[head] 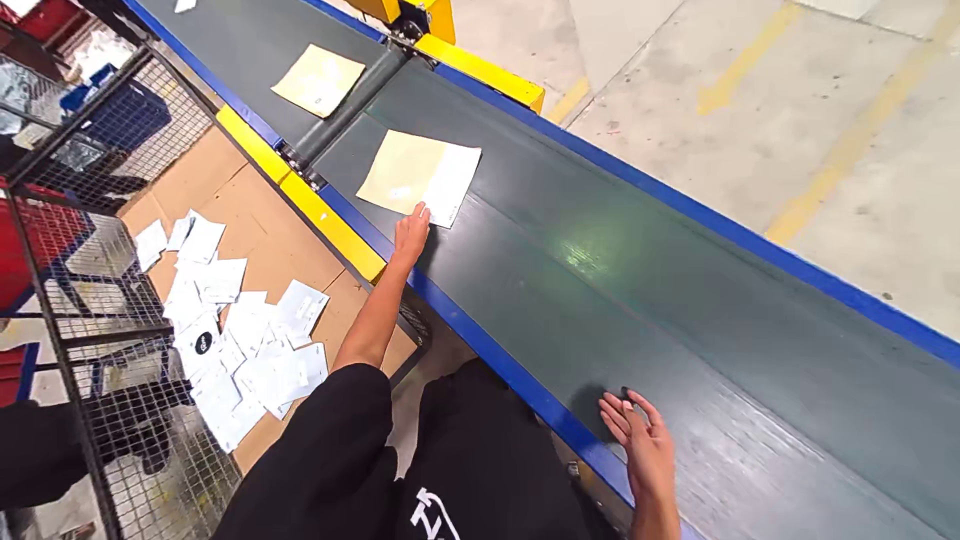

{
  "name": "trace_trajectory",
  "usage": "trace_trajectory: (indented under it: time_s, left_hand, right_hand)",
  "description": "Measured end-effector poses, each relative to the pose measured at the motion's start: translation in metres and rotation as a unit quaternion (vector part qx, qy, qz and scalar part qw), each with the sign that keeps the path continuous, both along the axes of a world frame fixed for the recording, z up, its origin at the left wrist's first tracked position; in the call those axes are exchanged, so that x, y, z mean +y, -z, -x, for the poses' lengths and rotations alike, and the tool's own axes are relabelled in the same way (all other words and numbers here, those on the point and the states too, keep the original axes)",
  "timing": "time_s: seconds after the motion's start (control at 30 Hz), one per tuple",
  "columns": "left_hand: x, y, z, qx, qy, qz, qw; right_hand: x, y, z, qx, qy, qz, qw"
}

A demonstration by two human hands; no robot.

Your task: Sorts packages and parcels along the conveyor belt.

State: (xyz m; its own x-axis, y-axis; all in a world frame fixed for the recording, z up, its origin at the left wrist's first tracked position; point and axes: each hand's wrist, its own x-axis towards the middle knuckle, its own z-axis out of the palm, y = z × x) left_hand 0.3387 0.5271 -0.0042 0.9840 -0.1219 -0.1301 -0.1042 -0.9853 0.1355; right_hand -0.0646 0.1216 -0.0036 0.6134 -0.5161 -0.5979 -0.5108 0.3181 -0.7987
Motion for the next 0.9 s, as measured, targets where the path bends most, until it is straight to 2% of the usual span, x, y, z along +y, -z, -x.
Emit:
trace_trajectory:
  time_s: [0.13,0.23,0.3,0.43,0.6,0.73,0.9]
  left_hand:
    - [-0.015,0.008,0.008,-0.02,0.066,0.013,0.998]
    - [-0.019,0.012,0.008,-0.035,0.077,0.1,0.991]
    - [-0.021,0.008,0.004,-0.039,-0.009,0.125,0.991]
    - [-0.022,-0.002,-0.012,0.011,-0.221,0.109,0.969]
    - [-0.058,-0.011,0.003,0.075,-0.277,0.126,0.95]
    - [-0.076,-0.023,0.032,0.11,-0.2,0.207,0.951]
    - [-0.051,-0.011,0.014,0.165,-0.066,0.217,0.96]
  right_hand:
    - [0.025,-0.001,-0.025,-0.001,-0.06,-0.022,0.998]
    - [0.04,-0.001,-0.039,-0.006,-0.097,-0.033,0.995]
    - [0.045,0.0,-0.046,-0.007,-0.114,-0.035,0.993]
    - [0.048,-0.002,-0.059,-0.023,-0.122,-0.069,0.99]
    - [0.054,0.001,-0.079,-0.051,-0.105,-0.1,0.988]
    - [0.057,-0.006,-0.073,-0.049,-0.092,-0.093,0.99]
    - [0.035,0.005,-0.054,-0.052,-0.027,-0.079,0.995]
